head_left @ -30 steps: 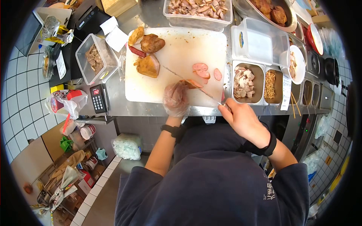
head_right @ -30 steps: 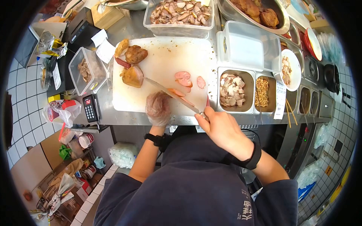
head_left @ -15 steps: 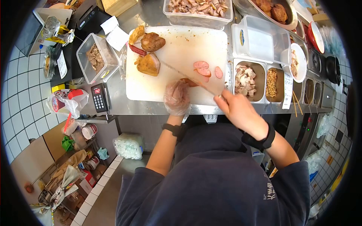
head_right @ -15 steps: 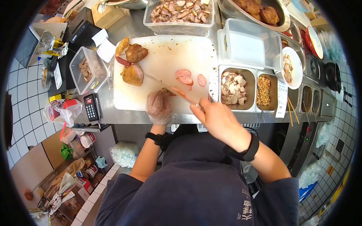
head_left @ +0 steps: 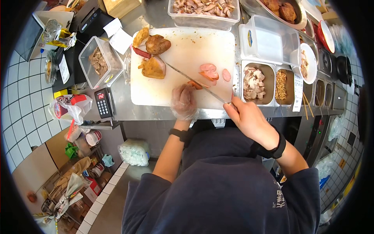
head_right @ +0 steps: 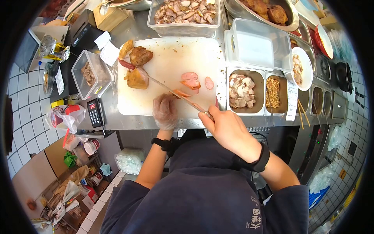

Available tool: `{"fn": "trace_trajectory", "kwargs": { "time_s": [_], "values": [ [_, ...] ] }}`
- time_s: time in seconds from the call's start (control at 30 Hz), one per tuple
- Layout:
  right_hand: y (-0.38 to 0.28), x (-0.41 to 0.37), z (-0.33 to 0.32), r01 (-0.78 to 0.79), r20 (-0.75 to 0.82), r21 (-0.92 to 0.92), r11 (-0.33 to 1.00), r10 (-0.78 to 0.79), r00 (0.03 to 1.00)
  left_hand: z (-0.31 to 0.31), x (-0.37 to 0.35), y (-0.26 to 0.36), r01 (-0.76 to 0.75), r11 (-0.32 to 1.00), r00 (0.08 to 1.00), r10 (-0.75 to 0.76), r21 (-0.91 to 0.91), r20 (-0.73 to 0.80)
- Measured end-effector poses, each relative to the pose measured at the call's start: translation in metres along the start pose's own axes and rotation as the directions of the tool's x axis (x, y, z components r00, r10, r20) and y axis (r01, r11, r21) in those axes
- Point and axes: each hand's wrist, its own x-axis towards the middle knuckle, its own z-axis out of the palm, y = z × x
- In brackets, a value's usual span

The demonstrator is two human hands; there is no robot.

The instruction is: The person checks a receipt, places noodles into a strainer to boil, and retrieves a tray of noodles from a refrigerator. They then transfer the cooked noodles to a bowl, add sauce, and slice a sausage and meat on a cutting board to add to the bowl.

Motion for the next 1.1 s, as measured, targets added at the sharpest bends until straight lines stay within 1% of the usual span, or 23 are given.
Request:
{"fn": "trace_trajectory", "kwargs": {
  "time_s": [0.03,0.1,0.17,0.23,0.33,0.37,0.43,0.47,0.53,0.57,0.6,0.63,0.7,0.73,0.8,0.83,0.87,0.97,1.0,1.07,1.1],
  "values": [
    [0.001,-0.002,0.003,0.008,0.003,-0.089,0.996,-0.007,1.0,0.0,0.001,0.001,0.0,1.0,1.0,0.0,0.0,0.0],
    [-0.004,-0.005,0.003,0.02,0.0,-0.124,0.992,-0.02,1.0,0.001,0.003,0.003,-0.025,1.0,0.997,0.025,0.0,-0.069],
    [-0.007,-0.008,0.004,0.031,0.005,-0.153,0.988,-0.03,1.0,0.001,0.005,0.005,-0.029,1.0,0.997,0.028,-0.006,-0.067],
    [-0.007,-0.009,0.005,0.003,0.004,-0.216,0.976,-0.002,1.0,0.0,0.006,0.005,-0.034,0.999,0.997,0.033,-0.01,-0.066],
    [-0.009,-0.003,0.009,-0.008,0.022,-0.259,0.966,0.014,1.0,0.001,0.008,0.006,-0.033,0.999,0.997,0.032,-0.007,-0.065],
    [-0.003,0.006,0.015,-0.006,0.028,-0.258,0.966,0.014,1.0,0.001,0.01,0.006,-0.045,0.999,0.997,0.044,-0.011,-0.065],
    [0.014,0.034,0.029,0.082,0.011,-0.173,0.982,-0.082,0.997,-0.001,0.009,0.007,-0.056,0.998,0.996,0.055,-0.012,-0.064],
    [0.014,0.044,0.026,0.087,0.012,-0.172,0.981,-0.086,0.996,-0.002,0.009,0.008,-0.036,0.999,0.998,0.035,-0.023,-0.05],
    [0.012,0.06,0.021,0.097,-0.005,0.009,0.995,-0.097,0.995,-0.003,0.01,0.007,-0.015,0.999,0.999,0.014,-0.029,-0.044],
    [0.009,0.059,0.014,0.089,-0.009,-0.042,0.995,-0.09,0.996,-0.004,0.008,0.008,-0.001,1.0,0.999,0.0,-0.019,-0.032],
    [0.003,0.056,0.004,0.092,-0.011,-0.047,0.995,-0.093,0.996,-0.003,0.009,0.008,0.01,1.0,1.0,-0.01,-0.009,-0.029],
    [-0.002,0.048,-0.006,0.067,0.025,-0.041,0.997,-0.066,0.998,-0.002,0.01,0.007,0.013,1.0,0.999,-0.013,-0.009,-0.033],
    [0.0,0.031,-0.014,0.026,0.085,-0.053,0.998,-0.022,0.996,-0.005,0.009,0.007,0.013,1.0,1.0,-0.013,-0.012,0.008],
    [0.0,0.025,-0.015,0.028,0.086,-0.055,0.998,-0.023,0.996,-0.004,0.01,0.007,0.015,1.0,1.0,-0.015,-0.012,0.005],
    [-0.001,0.015,-0.016,-0.013,0.086,-0.09,0.996,0.021,0.996,-0.002,0.011,0.007,-0.023,1.0,0.998,0.023,0.0,-0.051],
    [0.0,0.015,-0.013,-0.031,0.106,-0.112,0.993,0.043,0.993,-0.001,0.012,0.008,-0.021,1.0,0.998,0.021,-0.002,-0.053],
    [0.002,0.02,-0.005,-0.029,0.109,-0.114,0.993,0.042,0.993,-0.002,0.013,0.008,-0.025,0.999,0.998,0.023,-0.02,-0.055],
    [0.013,0.045,0.031,0.046,0.043,-0.081,0.996,-0.043,0.998,-0.002,0.011,0.006,-0.026,0.999,0.999,0.024,-0.042,-0.044],
    [0.014,0.052,0.03,0.046,0.042,-0.08,0.996,-0.043,0.998,-0.002,0.01,0.006,-0.021,0.999,0.999,0.019,-0.046,-0.04],
    [0.011,0.059,0.025,0.086,-0.026,0.023,0.996,-0.085,0.996,-0.003,0.01,0.006,-0.024,0.999,0.999,0.023,-0.045,-0.025],
    [0.007,0.056,0.018,0.088,-0.03,-0.082,0.993,-0.091,0.995,-0.004,0.011,0.006,-0.022,0.999,1.0,0.022,-0.043,-0.012]
  ]
}}
